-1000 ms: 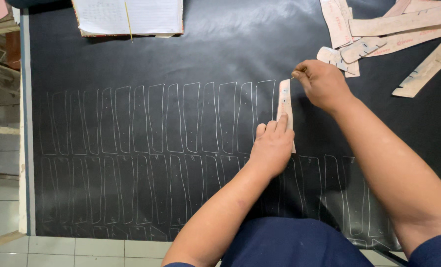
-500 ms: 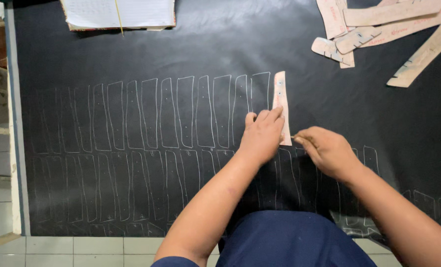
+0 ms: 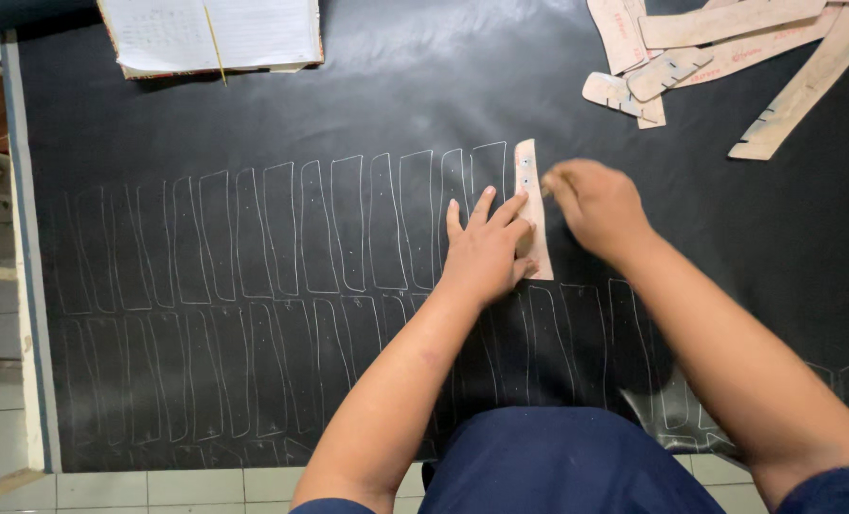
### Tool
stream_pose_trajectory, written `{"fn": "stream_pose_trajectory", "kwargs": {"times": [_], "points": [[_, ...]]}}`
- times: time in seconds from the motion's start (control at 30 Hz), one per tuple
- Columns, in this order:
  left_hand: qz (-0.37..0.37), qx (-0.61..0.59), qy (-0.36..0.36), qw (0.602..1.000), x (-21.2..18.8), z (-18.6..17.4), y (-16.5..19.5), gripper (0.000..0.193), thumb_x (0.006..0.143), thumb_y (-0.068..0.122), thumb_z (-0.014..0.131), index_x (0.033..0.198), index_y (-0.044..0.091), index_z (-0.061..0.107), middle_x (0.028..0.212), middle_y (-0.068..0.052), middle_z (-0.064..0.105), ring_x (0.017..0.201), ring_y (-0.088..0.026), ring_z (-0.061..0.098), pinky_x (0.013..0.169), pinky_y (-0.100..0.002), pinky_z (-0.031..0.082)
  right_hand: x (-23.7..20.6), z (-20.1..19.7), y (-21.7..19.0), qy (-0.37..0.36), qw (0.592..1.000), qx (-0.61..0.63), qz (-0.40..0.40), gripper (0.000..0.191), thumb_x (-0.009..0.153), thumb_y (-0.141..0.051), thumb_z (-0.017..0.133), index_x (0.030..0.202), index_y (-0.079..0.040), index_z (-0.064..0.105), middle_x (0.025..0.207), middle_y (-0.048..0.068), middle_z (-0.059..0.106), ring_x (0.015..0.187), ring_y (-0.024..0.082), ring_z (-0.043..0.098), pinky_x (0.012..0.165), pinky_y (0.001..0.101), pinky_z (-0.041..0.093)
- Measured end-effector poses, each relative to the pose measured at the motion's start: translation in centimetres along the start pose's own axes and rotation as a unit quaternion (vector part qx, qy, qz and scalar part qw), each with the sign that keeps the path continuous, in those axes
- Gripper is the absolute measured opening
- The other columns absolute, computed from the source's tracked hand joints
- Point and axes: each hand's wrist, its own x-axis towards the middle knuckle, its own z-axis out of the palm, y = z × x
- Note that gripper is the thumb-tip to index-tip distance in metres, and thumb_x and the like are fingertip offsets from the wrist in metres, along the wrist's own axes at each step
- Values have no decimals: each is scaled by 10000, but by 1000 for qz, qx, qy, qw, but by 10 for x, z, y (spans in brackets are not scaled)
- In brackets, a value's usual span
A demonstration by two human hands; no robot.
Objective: The person places a paper pattern piece onto a black marking mat covered with pre-drawn component outlines, aligns it with the outlines, and traces around its edge with a marking pen. They repeat the tracing on other pattern pieces and set finished pieces on a pile at the side of the table.
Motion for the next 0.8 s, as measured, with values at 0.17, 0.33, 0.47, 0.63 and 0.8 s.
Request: {"fn": "stream_pose_trajectory", "kwargs": {"times": [0.17,0.33,0.47,0.63,0.8], "points": [[-4,-11,13,1000,0,-3,0,462,706,345,863,1127,234,710,1562,53,430,1506,-336,305,1173,-729,108,45,8,10,24,1000,3,-6,186,1043,-207,662,1038,-37,737,984,155,732,901,357,701,776,438,544],[-11,-21,5,1000,1,-4,-3,470,709,358,861,1141,247,712,1561,68,429,1504,-318,297,1173,-729,102,24,3,4,10,999,-21,-28,198,1043,-212,674,1061,-22,728,1032,175,723,939,376,692,808,437,547],[-6,-18,3,1000,2,-3,-8,480,710,370,860,1147,242,708,1562,76,428,1509,-307,290,1173,-728,101,-39,-13,-14,-52,999,3,14,200,1004,-214,657,1060,-32,721,1010,152,722,900,346,705,784,412,554],[-8,-23,9,1000,2,2,-7,536,688,383,869,1169,223,694,1552,86,441,1512,-291,294,1184,-716,106,-91,-29,-33,-117,989,20,89,211,969,-229,632,1034,-62,743,960,92,744,836,272,727,755,364,565],[-3,-30,15,999,4,2,-8,643,660,389,876,1244,212,674,1522,90,460,1489,-285,303,1162,-720,111,-100,-32,-32,-112,987,32,112,228,981,-250,630,1055,-69,749,972,88,746,851,269,722,752,356,563]]}}
